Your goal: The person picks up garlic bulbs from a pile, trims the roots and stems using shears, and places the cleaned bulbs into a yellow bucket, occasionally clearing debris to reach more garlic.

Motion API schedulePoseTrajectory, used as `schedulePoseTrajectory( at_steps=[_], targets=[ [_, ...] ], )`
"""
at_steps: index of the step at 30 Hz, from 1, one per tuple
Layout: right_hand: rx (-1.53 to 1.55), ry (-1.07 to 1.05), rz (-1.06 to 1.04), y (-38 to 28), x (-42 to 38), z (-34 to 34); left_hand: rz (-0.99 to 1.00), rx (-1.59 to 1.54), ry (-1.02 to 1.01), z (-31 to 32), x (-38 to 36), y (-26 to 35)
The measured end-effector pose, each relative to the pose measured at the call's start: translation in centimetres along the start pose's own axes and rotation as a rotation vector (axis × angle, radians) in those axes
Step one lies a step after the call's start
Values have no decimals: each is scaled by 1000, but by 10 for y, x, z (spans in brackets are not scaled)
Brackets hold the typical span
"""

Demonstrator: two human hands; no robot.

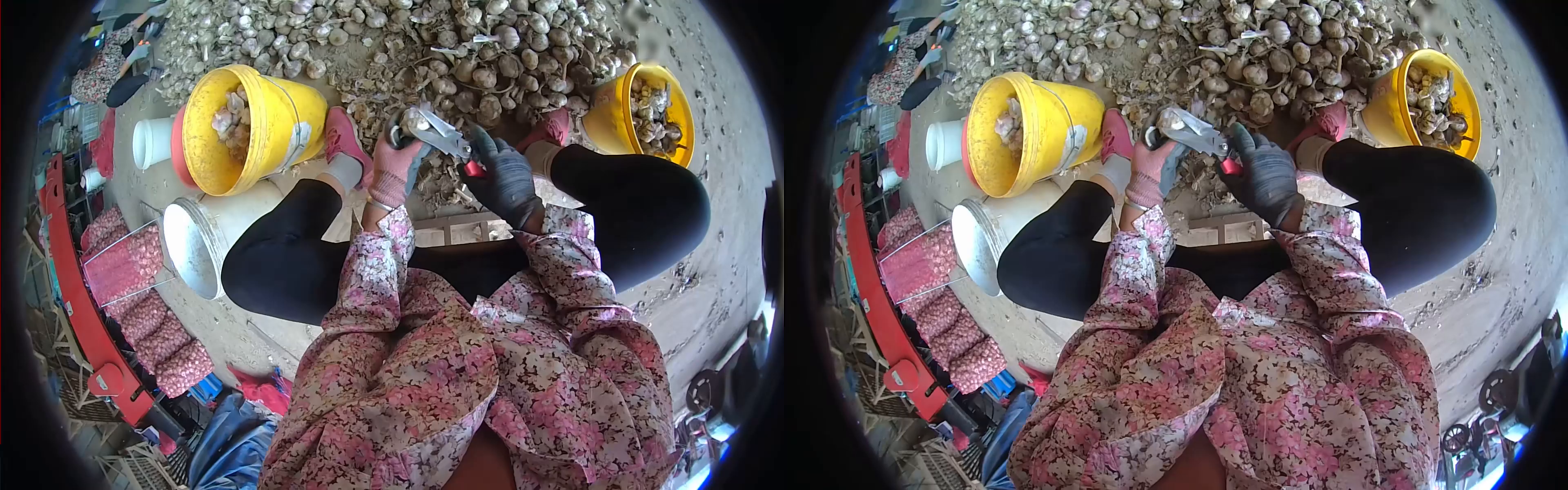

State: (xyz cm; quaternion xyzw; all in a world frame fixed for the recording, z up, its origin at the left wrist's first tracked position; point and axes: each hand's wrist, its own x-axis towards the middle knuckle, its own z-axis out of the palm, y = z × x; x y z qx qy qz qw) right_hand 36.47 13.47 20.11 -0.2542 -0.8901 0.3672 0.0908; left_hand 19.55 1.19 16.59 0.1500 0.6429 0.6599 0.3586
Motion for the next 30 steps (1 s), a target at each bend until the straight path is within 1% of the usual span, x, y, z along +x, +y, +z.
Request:
schedulePoseTrajectory(
  at_steps=[1, 2, 3, 4, 5, 7, 8, 9, 11, 13, 15, 17, 19, 21, 23, 25, 26, 27, 29, 30],
  targets=[
    [-72, -72, 53, 0, 1, 0, -11, -2, -4, 0, 1, -8],
    [-176, -142, 96, 2, 2, 1, 20, 150, 41, 2, 0, -16],
    [-177, -147, 105, 1, 3, 1, 54, 302, 85, 9, -2, -6],
    [-204, -177, 126, 0, 4, 0, 9, 429, 106, 14, -3, 5],
    [-232, -204, 147, -1, 4, 0, 2, 425, 101, 13, -2, 0],
    [-205, -216, 139, 5, 2, 8, 88, 499, 149, 11, 1, -18],
    [-171, -225, 121, 8, 0, 13, 50, 519, 125, 4, 3, -25],
    [-171, -230, 125, 8, -2, 18, 44, 518, 124, 5, 0, -21],
    [-82, -179, 106, 7, -4, 26, -38, 571, 126, 8, -3, -3],
    [-21, -212, 121, 4, -6, 35, -17, 583, 156, 1, -3, -21],
    [42, -239, 135, -7, -9, 39, 116, 658, 235, 0, -8, -25],
    [100, -323, 200, -20, -12, 35, 117, 696, 233, -1, -12, -23],
    [85, -294, 189, -18, -19, 41, 131, 769, 302, -1, -16, -28],
    [68, -266, 171, -12, -22, 47, 143, 758, 285, -4, -20, -29],
    [16, -295, 171, -2, -22, 50, 157, 747, 270, -3, -23, -27],
    [14, -248, 149, 13, -19, 63, 158, 418, 216, -3, -22, -34],
    [17, -209, 132, 19, -19, 71, 194, 358, 169, -2, -22, -37],
    [15, -202, 125, 24, -19, 79, 204, 356, 170, -1, -21, -30],
    [329, -247, 365, 31, -18, 89, 131, -143, 233, -8, -18, -9],
    [543, -335, 572, 27, -18, 83, 50, -250, 259, -29, -10, -7]
  ],
)
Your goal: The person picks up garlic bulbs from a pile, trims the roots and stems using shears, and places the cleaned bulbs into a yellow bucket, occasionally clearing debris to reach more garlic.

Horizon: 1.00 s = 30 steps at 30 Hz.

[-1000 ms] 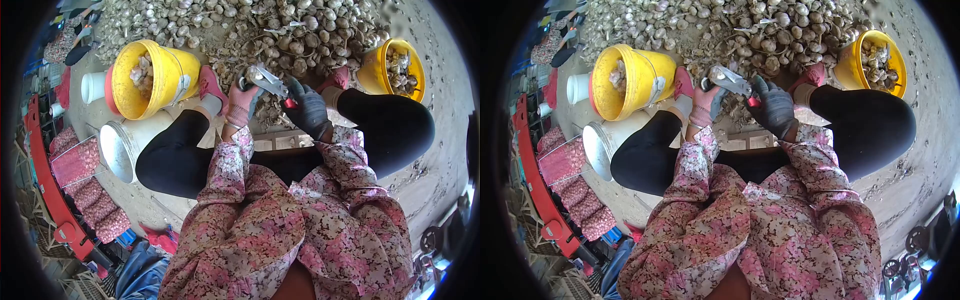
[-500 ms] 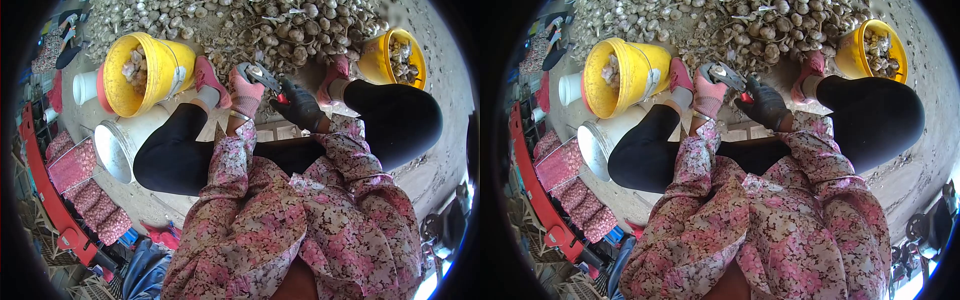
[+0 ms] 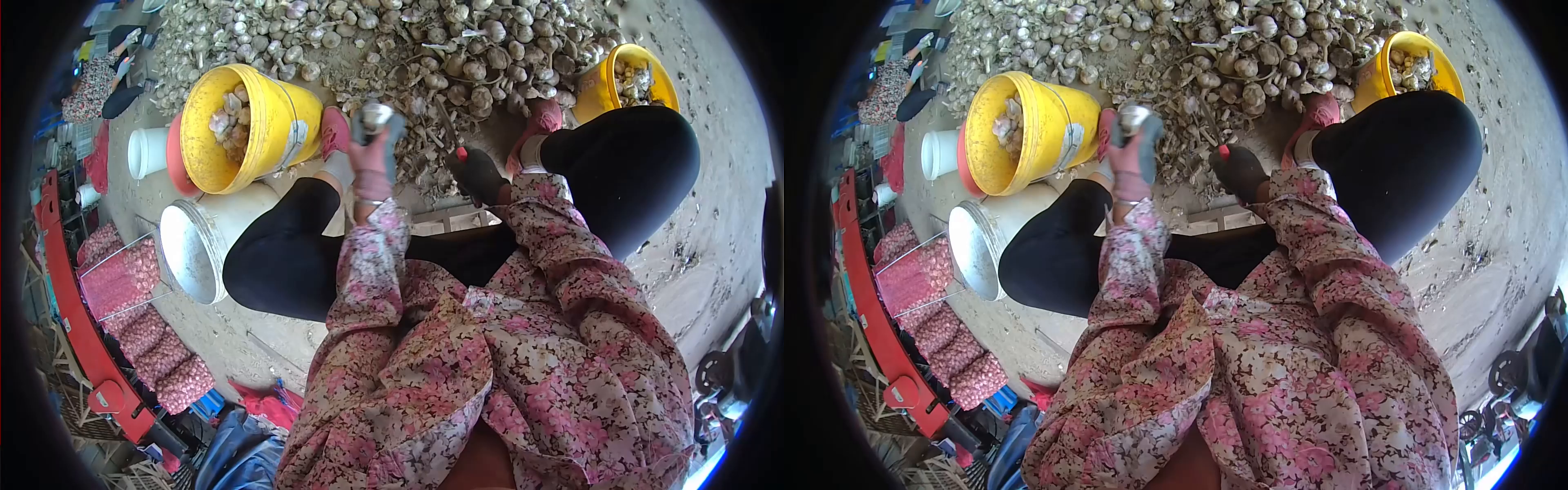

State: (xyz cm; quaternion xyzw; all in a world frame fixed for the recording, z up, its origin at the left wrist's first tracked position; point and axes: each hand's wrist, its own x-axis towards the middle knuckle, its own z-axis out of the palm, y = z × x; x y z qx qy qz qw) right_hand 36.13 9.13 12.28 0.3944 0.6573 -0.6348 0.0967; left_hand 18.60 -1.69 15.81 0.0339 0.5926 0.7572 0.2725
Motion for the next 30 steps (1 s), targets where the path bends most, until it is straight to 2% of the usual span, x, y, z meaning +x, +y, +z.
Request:
schedulePoseTrajectory(
  at_steps=[1, 2, 3, 4, 5, 7, 9, 11, 13, 15, 17, 18, 19, 21, 22, 23, 25, 26, 27, 29, 30],
  targets=[
    [3, 6, -2, 0, -2, 0, 76, -80, 54, 13, -2, 34],
    [346, -42, 100, 1, -4, 1, 230, -234, -138, 3, 9, 59],
    [691, -91, 205, 3, -8, 1, 168, -777, -17, -10, 20, 78],
    [734, -46, 117, -1, -20, -3, 143, -1136, -346, -24, 27, 101],
    [744, -40, 120, 0, -19, -2, 203, -1148, -219, -13, 22, 115],
    [950, 104, 259, 8, -10, 2, 138, -967, -6, -17, 55, 82],
    [1073, 96, 265, 18, -1, -2, -115, -433, 42, 8, 66, 19],
    [1229, 206, 295, 22, 7, -5, -385, -70, -91, 43, 66, -42],
    [1313, 265, 334, 13, 5, -19, -430, 304, -145, 91, 55, -81],
    [1153, 206, 286, 22, 7, -32, -141, 799, -353, 107, 73, -154],
    [1142, 256, 297, 18, 11, -36, -124, 1114, -364, 122, 80, -202],
    [1123, 298, 308, 16, 11, -39, -163, 1428, -264, 145, 70, -188],
    [1125, 308, 309, 13, 10, -43, -162, 1426, -274, 146, 72, -191],
    [1000, 277, 202, 9, 7, -49, -181, 1317, -243, 139, 82, -192],
    [923, 301, 153, 11, 9, -50, -66, 963, -255, 129, 88, -194],
    [933, 297, 142, 13, 9, -51, -54, 971, -255, 117, 92, -194],
    [834, 286, 137, 4, 1, -56, -586, 90, -76, 124, 71, -115],
    [742, 278, 129, -2, -3, -55, -707, -338, -200, 95, 83, -121],
    [744, 264, 122, -2, -4, -48, -657, -535, -99, 96, 73, -96],
    [534, 204, 86, 0, -3, -38, -584, -820, -91, 96, 52, -57],
    [381, 99, 79, -11, -10, -42, -586, -873, -174, 89, 45, -48]
  ],
)
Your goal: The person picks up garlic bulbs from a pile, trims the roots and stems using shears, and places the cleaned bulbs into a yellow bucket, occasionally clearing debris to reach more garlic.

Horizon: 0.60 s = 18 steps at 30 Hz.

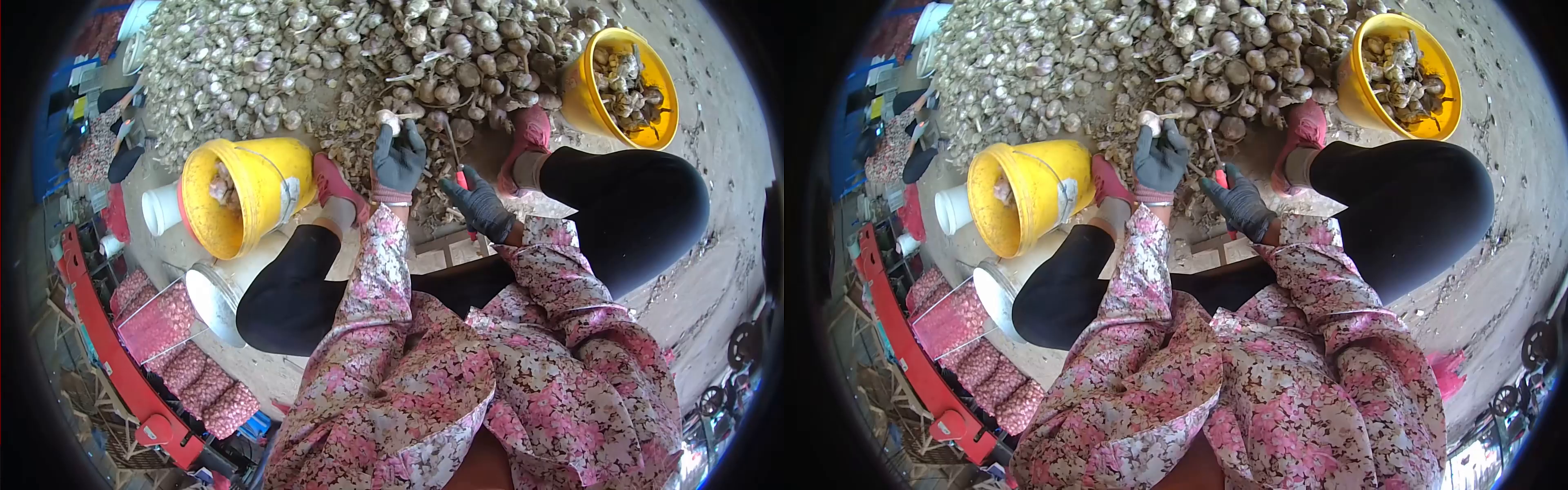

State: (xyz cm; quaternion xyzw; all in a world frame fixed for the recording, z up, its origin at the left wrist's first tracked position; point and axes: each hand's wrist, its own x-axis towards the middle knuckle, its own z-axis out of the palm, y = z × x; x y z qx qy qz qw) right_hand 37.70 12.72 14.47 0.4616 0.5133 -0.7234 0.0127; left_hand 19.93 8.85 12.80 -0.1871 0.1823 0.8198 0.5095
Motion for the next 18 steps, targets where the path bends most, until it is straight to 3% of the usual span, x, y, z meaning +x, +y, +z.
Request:
schedulePoseTrajectory(
  at_steps=[1, 3, 7, 8, 9, 11, 13, 15, 18],
  targets=[
    [-3, -12, -7, 6, 3, 6, 13, 2, -3, 1, -11, 3],
    [-121, -23, -245, 14, 9, 20, -127, 27, -119, 1, -32, 2],
    [-186, 62, -297, -13, -22, 19, 40, 217, -51, 0, -63, 10],
    [-157, 85, -413, 13, -6, 18, 130, 367, 83, -2, -71, 15],
    [-167, 73, -415, 5, -11, 15, 143, 357, 85, -6, -77, 20],
    [-806, 231, -775, -30, -31, 4, 283, 897, 146, -18, -77, 32],
    [-819, 192, -690, -39, -38, 7, 304, 1047, 110, -16, -78, 38],
    [-952, 215, -709, -38, -37, 9, 500, 1382, 37, -5, -85, 27],
    [-1009, 201, -666, -31, -33, 7, 436, 1458, 92, 2, -86, 17]
  ],
)
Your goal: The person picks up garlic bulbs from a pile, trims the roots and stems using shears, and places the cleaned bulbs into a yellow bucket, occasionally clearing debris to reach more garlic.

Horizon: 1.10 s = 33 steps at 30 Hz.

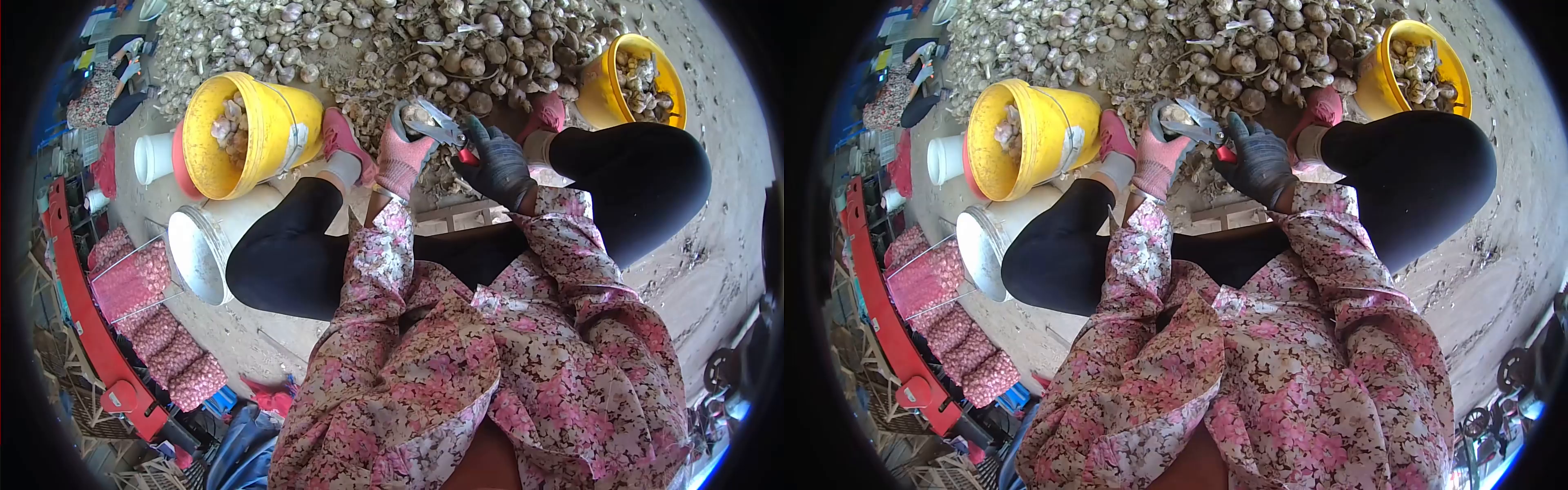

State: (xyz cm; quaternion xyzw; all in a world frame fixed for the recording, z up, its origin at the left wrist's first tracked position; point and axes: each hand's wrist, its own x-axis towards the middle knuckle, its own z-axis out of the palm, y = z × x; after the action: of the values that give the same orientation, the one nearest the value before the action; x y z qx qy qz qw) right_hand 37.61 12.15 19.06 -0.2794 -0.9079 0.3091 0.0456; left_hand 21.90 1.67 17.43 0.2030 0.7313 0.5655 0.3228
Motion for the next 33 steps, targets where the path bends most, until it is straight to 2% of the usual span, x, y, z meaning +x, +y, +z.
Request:
schedulePoseTrajectory(
  at_steps=[3, 5, 7, 9, 13, 15, 17, 18, 19, 20, 21, 22, 23, 24, 25, 27, 28, 29, 31, 33],
  targets=[
    [-4, -54, 19, 7, -1, 3, 10, 49, -24, 4, 6, -15],
    [50, -102, 48, 13, -1, 10, -12, 224, -114, 3, 10, -28],
    [109, -152, 75, 18, -2, 18, -17, 165, -137, 6, 6, -18],
    [142, -283, 125, 27, -3, 25, -43, 259, -143, 4, 4, -18],
    [106, -311, 112, 46, 9, 41, -134, 241, -113, -2, 6, -29],
    [-6, -283, 74, 60, 18, 57, -70, 228, -177, -1, 7, -29],
    [-3, -296, 89, 70, 8, 80, 74, -247, -132, -2, 10, -30],
    [0, -316, 101, 71, 6, 86, 127, -212, -80, -18, 18, -41],
    [-5, -310, 95, 66, 5, 83, 25, -346, 22, -44, 30, -78],
    [270, -412, 273, 58, 1, 80, -17, -499, 104, -41, 13, 12],
    [549, -508, 457, 51, -2, 77, 23, -747, 284, -57, 20, 21],
    [548, -502, 466, 47, -3, 77, 108, -1346, 146, -85, 30, 32],
    [834, -483, 644, 41, -4, 80, 185, -1598, 156, -98, 26, 50],
    [1122, -456, 817, 35, -6, 82, 182, -1598, 142, -107, 34, 42],
    [1122, -455, 818, 32, -7, 82, 187, -1598, 128, -110, 45, 23],
    [1593, -230, 951, 29, -4, 84, -223, -1354, 318, -87, 81, -43],
    [1603, -102, 1050, 32, -3, 92, -305, -1008, 278, -54, 83, -47],
    [1606, -96, 1057, 32, -1, 90, -379, -660, 234, -18, 82, -52],
    [1611, 69, 1056, 35, 2, 83, -701, -571, 8, 24, 97, -70],
    [1598, 80, 1049, 40, 3, 75, -863, -460, -60, 56, 116, -87]
  ],
)
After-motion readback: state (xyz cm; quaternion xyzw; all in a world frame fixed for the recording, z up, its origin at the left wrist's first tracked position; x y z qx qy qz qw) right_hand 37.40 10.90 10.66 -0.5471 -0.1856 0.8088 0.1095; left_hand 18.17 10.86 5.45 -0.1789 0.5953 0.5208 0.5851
